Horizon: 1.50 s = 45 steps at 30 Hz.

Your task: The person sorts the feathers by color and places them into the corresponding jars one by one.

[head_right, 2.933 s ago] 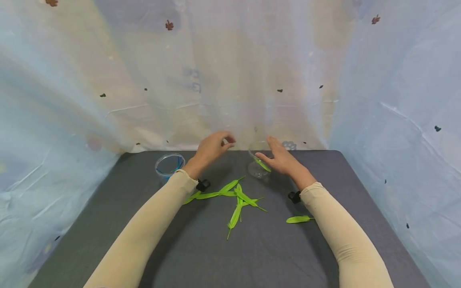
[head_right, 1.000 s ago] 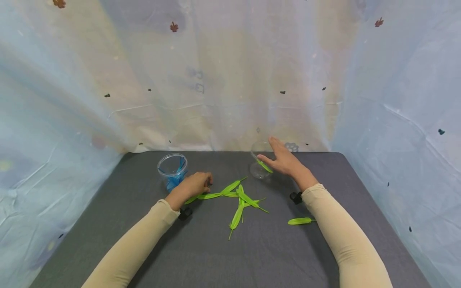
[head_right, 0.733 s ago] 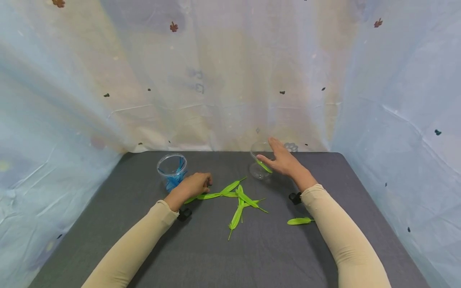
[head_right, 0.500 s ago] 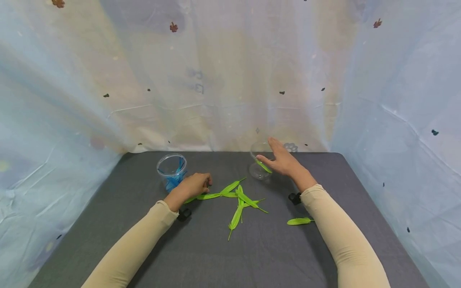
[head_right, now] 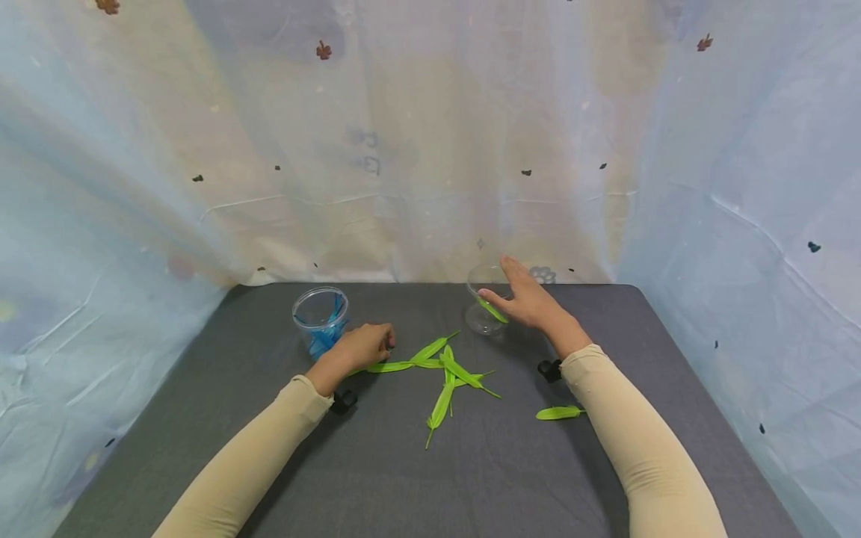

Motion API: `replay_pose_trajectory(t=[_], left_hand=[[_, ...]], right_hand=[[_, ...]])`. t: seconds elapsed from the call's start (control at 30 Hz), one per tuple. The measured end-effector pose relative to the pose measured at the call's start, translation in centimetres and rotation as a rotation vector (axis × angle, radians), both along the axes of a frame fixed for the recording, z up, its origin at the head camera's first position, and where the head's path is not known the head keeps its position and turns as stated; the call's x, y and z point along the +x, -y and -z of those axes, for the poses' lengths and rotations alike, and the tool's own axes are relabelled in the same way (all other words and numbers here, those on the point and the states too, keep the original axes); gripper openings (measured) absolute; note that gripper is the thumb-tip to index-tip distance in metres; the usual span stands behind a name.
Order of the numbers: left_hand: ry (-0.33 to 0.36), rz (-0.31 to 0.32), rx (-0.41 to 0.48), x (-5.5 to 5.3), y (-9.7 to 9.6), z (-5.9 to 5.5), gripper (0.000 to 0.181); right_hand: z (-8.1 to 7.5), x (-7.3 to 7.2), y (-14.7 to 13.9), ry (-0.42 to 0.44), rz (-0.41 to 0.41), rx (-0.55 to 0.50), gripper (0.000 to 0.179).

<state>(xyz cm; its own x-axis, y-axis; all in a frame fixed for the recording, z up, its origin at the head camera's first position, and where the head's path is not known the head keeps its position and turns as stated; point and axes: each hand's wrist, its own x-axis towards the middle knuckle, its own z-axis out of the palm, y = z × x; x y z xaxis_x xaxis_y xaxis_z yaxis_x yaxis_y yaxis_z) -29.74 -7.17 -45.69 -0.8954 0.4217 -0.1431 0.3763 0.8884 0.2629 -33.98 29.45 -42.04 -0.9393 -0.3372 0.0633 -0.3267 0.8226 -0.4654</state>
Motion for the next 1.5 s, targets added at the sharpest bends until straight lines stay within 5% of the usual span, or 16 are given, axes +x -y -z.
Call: replay_pose_trajectory(t=[0.3,0.63,0.97,1.5], left_hand=[[-0.076,0.040,0.023,0.2,-0.1,-0.1,0.014],[-0.078,0.047,0.197,0.8,0.0,-1.0,0.009],[-0.112,0.036,0.360,0.0,0.2,-1.6,0.012],[-0.289,0.022,0.540,0.0,-0.3,-3.0,0.008]], right_hand=[[0.0,-0.2,0.0,-0.010,-0.003,-0.007,0.103],[0.2,-0.1,-0.1,-0.010,-0.004,-0.012,0.103],[0.0,0.1,0.0,-0.005,0.000,-0.023,0.103],[0.1,0.0,0.1,-0.001,0.006,-0.022,0.104]])
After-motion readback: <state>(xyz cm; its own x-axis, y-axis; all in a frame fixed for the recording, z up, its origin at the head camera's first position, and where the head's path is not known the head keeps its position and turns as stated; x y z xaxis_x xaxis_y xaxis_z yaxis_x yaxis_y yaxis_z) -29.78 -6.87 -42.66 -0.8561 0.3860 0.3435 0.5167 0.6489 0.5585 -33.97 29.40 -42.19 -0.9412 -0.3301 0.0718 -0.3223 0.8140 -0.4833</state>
